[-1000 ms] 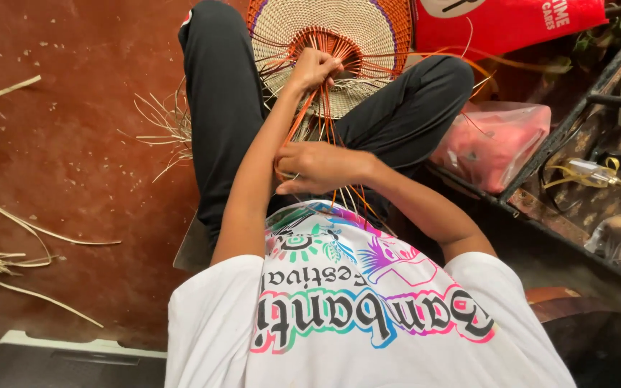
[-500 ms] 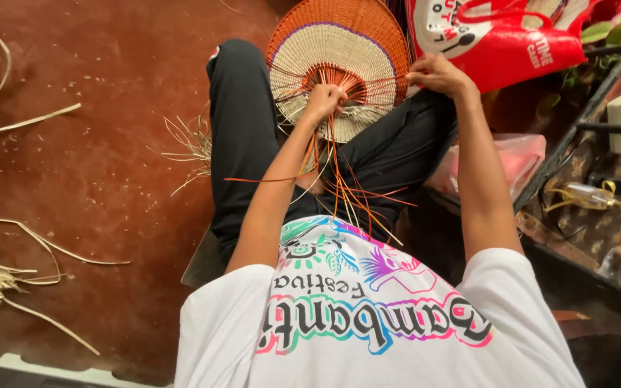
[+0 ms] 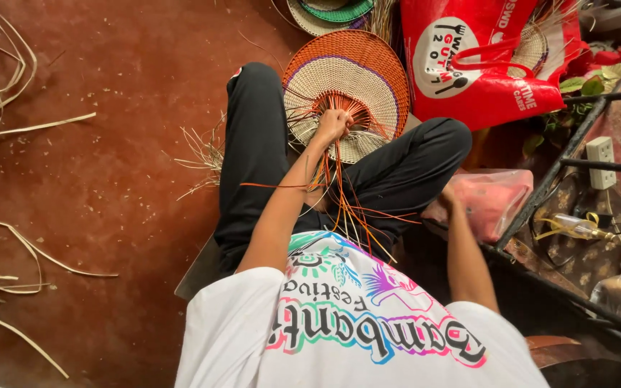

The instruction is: A person is sitting on the floor and weaving a traditional fan from dried plant fibers.

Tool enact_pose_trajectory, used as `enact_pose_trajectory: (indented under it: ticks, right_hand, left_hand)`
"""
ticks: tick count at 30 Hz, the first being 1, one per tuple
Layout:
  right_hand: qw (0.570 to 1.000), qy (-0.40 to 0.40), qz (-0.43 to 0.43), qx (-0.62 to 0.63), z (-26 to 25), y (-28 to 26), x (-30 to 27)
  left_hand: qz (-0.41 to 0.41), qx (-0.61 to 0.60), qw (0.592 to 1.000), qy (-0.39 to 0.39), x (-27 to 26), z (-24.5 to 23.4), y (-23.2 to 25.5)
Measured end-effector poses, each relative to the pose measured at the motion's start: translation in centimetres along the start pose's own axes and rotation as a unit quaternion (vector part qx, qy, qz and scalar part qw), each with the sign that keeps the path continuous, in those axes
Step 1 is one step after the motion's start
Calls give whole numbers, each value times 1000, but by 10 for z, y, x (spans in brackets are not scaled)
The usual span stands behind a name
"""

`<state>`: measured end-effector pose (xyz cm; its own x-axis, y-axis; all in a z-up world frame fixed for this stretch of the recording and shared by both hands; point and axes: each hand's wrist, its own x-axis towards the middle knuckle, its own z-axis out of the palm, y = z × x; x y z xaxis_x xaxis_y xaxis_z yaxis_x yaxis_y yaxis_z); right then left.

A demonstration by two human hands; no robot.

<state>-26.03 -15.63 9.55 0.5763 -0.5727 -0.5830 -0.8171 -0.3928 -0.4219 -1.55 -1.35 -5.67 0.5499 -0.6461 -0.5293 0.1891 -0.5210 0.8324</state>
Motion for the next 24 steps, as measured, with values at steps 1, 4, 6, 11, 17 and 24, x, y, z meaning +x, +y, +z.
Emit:
enact_pose_trajectory:
  ticks: [1, 4, 6, 11, 17, 24]
  right_hand:
    - [999, 5, 4, -50, 12, -6, -17]
    - [989, 17, 10, -146, 34, -23, -53]
    - [980, 24, 13, -195, 32, -25, -65]
    - [922, 45, 17, -383, -3, -17, -65]
    - [915, 320, -210, 130, -22, -121, -37]
    - [782, -40, 6, 622, 100, -137, 62]
  left_hand:
    - [0, -5, 1000, -3, -2, 0, 1]
    - [2, -9, 1000, -7, 0, 2, 0]
    - [3, -9, 1000, -8, 1, 5, -2]
    - [4, -12, 1000, -14, -11, -1, 4]
    - [7, -90, 996, -23, -13, -3, -2]
    - [-66, -197, 976, -73, -61, -36, 46]
